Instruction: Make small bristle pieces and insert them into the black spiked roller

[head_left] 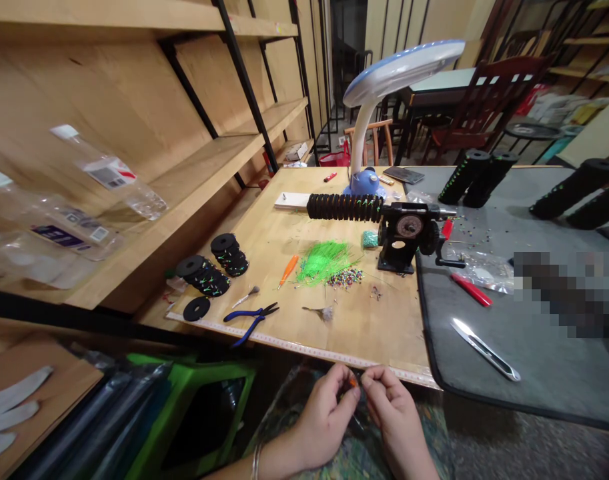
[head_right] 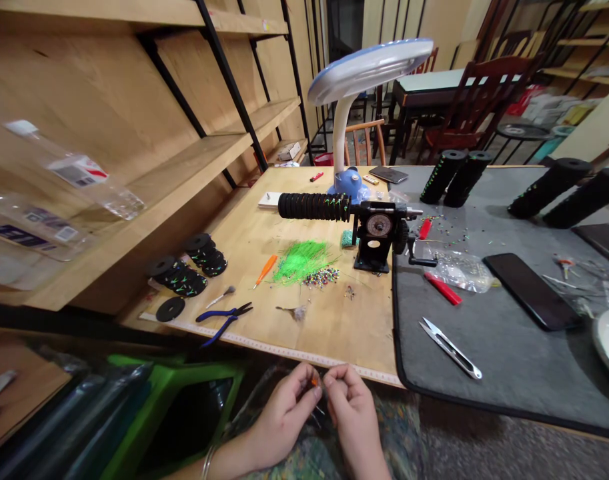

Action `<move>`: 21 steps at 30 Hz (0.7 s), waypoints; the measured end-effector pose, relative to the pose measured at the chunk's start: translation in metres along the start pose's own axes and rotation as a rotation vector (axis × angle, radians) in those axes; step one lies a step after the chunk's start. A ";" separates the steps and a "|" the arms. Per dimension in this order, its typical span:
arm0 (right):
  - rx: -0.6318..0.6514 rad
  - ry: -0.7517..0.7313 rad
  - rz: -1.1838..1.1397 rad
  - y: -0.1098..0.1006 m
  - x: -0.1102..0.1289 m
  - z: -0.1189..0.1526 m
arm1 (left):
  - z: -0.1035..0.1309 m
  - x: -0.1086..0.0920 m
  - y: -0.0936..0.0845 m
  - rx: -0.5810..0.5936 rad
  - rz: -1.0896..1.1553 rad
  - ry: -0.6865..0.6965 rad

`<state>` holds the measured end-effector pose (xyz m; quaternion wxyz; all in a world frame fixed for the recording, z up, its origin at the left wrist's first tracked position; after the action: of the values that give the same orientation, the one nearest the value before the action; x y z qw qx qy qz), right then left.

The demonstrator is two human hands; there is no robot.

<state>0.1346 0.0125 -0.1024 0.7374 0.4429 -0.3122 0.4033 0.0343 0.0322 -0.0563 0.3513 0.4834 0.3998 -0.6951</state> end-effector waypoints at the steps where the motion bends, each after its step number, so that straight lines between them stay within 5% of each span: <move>1: -0.004 0.009 -0.020 -0.001 0.000 0.000 | 0.000 0.001 -0.001 -0.001 -0.003 -0.006; 21: 0.124 -0.112 0.167 0.006 0.009 0.002 | -0.002 0.000 -0.021 -0.111 -0.054 -0.035</move>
<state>0.1335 0.0152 -0.0917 0.6538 0.4819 -0.3632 0.4565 0.0166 0.0436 -0.0518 0.3657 0.4398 0.4446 -0.6894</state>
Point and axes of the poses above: each hand's wrist, its own z-axis away from the middle knuckle, its own y-axis out of the palm, x = y × z, the point moved 10 cm from there along -z, towards the middle knuckle, and after that the axes turned 7 degrees about -z, right-handed, at the moved point
